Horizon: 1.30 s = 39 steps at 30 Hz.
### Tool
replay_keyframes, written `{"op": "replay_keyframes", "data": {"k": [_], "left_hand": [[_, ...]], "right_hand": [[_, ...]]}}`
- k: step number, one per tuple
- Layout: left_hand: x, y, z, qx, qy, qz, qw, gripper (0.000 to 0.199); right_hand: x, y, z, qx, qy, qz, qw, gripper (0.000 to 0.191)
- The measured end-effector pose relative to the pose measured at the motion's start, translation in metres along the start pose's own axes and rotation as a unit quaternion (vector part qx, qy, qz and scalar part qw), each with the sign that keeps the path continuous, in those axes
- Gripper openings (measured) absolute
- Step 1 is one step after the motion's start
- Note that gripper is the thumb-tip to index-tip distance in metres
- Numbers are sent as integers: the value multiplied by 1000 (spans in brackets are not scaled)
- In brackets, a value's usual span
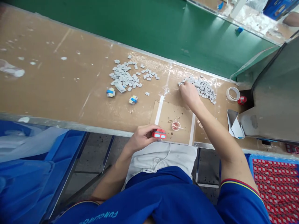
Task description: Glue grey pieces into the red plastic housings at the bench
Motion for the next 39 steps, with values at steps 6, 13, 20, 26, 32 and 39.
{"op": "replay_keyframes", "data": {"k": [6,13,20,26,32,39], "left_hand": [[-6,-1,-3,32,-105,34,993,35],[-2,1,4,12,-161,49,986,40],[8,5,15,-1,-150,-1,989,32],[11,7,23,16,-68,9,998,33],[10,9,31,60,-21,14,998,30],[3,12,35,84,40,-17,996,25]], "right_hand": [[-34,-41,-9,-3,113,81,990,15],[-69,-175,-73,-67,412,101,903,5],[-49,-199,-82,-62,426,122,894,9],[-44,-208,-79,-19,434,141,890,10],[-39,-215,-81,-29,411,175,894,12],[-48,-220,-93,-89,249,177,948,21]]}}
Point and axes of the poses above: each hand's wrist, its own y-axis towards the middle knuckle, its own x-axis out of the palm, z = x × y, the point moved 3 cm from there along y, towards the middle knuckle, and after that the axes turned 5 degrees about z, right-handed, at the moved point
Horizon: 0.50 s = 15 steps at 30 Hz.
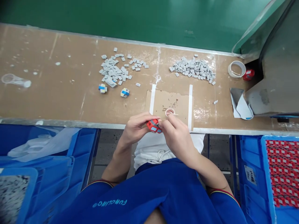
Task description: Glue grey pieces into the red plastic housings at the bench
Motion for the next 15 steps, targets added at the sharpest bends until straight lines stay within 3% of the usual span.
{"op": "replay_keyframes", "data": {"k": [7,12,15], "left_hand": [[-4,3,5,10,4,-57,998,23],[-7,5,11,41,-14,-48,998,33],[-2,2,11,25,-67,-21,997,37]], "right_hand": [[1,-7,-6,-44,-40,-11,998,25],[-4,-8,10,22,152,-18,988,13],[-3,-8,15,57,186,-3,981,16]]}}
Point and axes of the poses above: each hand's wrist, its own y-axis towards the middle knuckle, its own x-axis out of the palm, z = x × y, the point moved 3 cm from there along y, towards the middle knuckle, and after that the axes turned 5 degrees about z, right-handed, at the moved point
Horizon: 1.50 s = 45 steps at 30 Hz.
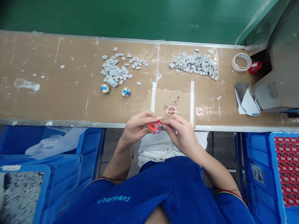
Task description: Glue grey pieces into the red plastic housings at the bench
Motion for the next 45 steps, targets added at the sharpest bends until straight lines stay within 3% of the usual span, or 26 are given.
{"op": "replay_keyframes", "data": {"k": [5,9,15,18,22,32,38,45], "left_hand": [[11,-11,-8,-72,-85,104,988,47],[11,-13,-5,-27,-34,146,988,45],[4,-7,4,-4,28,104,994,47],[1,-5,4,13,24,82,996,47],[1,-4,-1,28,-6,51,998,41],[-5,-5,3,51,-2,-24,998,36],[-9,-3,3,47,-3,-16,999,30],[-14,2,0,18,-31,-32,999,32]], "right_hand": [[10,-4,-2,7,12,62,998,17],[15,-5,-10,-34,-65,107,992,16],[10,0,-17,-124,-188,39,974,22],[5,0,-12,-121,-112,23,986,16],[4,-5,-3,-69,8,18,997,11],[6,-10,1,-20,93,-40,995,10],[8,-12,0,-55,59,-15,997,12],[9,-2,-2,-106,-5,-59,993,10]]}}
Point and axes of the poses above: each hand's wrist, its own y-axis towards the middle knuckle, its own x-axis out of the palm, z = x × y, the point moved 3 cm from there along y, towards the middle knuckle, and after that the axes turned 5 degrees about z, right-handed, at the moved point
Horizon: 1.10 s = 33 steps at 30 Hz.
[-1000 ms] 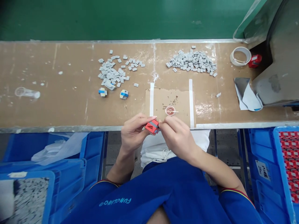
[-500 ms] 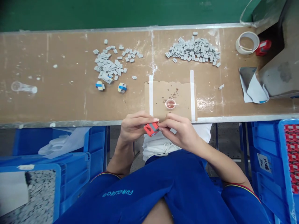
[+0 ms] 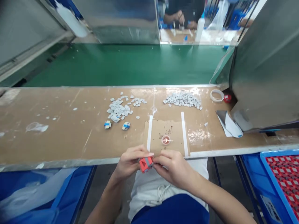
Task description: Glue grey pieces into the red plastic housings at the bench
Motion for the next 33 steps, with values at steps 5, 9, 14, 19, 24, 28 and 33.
{"op": "replay_keyframes", "data": {"k": [5,9,14,19,24,28,33], "left_hand": [[-4,-1,2,-36,8,1,999,30],[-4,1,2,-60,22,-12,998,30],[-8,3,1,-88,1,-12,996,33],[-9,2,-2,-121,-26,-5,992,38],[-6,1,-11,-156,-31,-1,987,41],[-6,-2,-17,-162,-11,-13,987,44],[-11,0,-20,-159,-7,-25,987,43]], "right_hand": [[1,3,2,-13,-14,-23,1000,9],[8,1,9,6,-12,-27,1000,11],[9,2,3,23,9,-13,1000,12],[11,2,1,26,8,-22,999,9],[18,-1,14,68,-12,-32,997,3],[20,-2,16,106,-22,-57,993,1],[12,1,4,112,-63,-89,988,12]]}}
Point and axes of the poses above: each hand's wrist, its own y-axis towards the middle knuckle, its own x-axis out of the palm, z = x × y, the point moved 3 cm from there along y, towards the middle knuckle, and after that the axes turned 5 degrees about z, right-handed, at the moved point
